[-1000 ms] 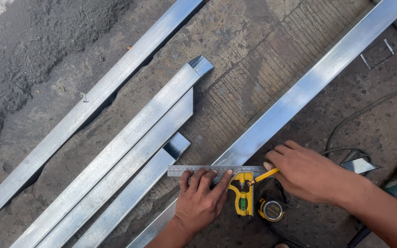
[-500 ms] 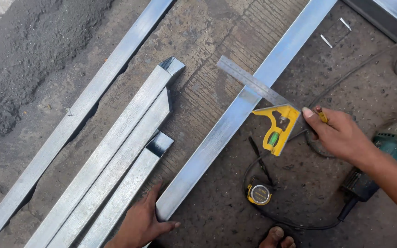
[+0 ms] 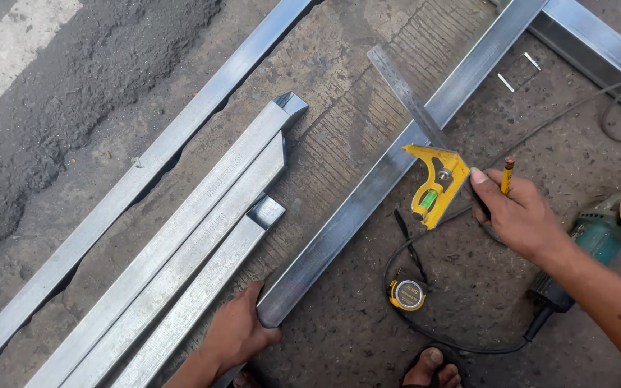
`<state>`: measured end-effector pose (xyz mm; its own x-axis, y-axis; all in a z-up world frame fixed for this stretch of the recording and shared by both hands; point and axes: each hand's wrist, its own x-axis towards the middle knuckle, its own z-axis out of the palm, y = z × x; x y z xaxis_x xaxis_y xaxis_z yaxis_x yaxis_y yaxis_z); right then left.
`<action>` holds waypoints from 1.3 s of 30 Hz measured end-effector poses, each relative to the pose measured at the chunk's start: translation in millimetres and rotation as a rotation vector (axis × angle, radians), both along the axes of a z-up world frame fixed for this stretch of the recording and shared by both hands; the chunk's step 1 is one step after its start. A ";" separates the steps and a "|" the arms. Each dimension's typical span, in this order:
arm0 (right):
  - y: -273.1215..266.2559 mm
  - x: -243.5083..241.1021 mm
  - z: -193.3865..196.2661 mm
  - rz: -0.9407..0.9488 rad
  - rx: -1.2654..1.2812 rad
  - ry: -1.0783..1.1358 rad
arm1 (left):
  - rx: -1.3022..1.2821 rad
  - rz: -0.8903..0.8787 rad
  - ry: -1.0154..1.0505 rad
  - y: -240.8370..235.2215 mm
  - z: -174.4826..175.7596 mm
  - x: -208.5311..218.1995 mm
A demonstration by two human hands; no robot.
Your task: Measuring, marking, and cutting metal studs using a tape measure, pencil, combination square, and angle grinder.
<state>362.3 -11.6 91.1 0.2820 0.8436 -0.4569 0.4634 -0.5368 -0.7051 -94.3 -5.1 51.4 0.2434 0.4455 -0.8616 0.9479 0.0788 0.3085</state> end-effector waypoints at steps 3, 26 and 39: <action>-10.4 -15.9 4.7 -0.002 -0.020 0.001 | 0.143 -0.025 -0.006 -14.5 1.5 -6.8; 17.3 -169.0 19.8 0.244 0.077 0.361 | 1.006 0.031 -0.487 7.1 51.1 34.3; 34.0 -149.1 38.4 0.507 -0.292 0.236 | 0.866 0.147 -0.478 17.9 -37.1 15.1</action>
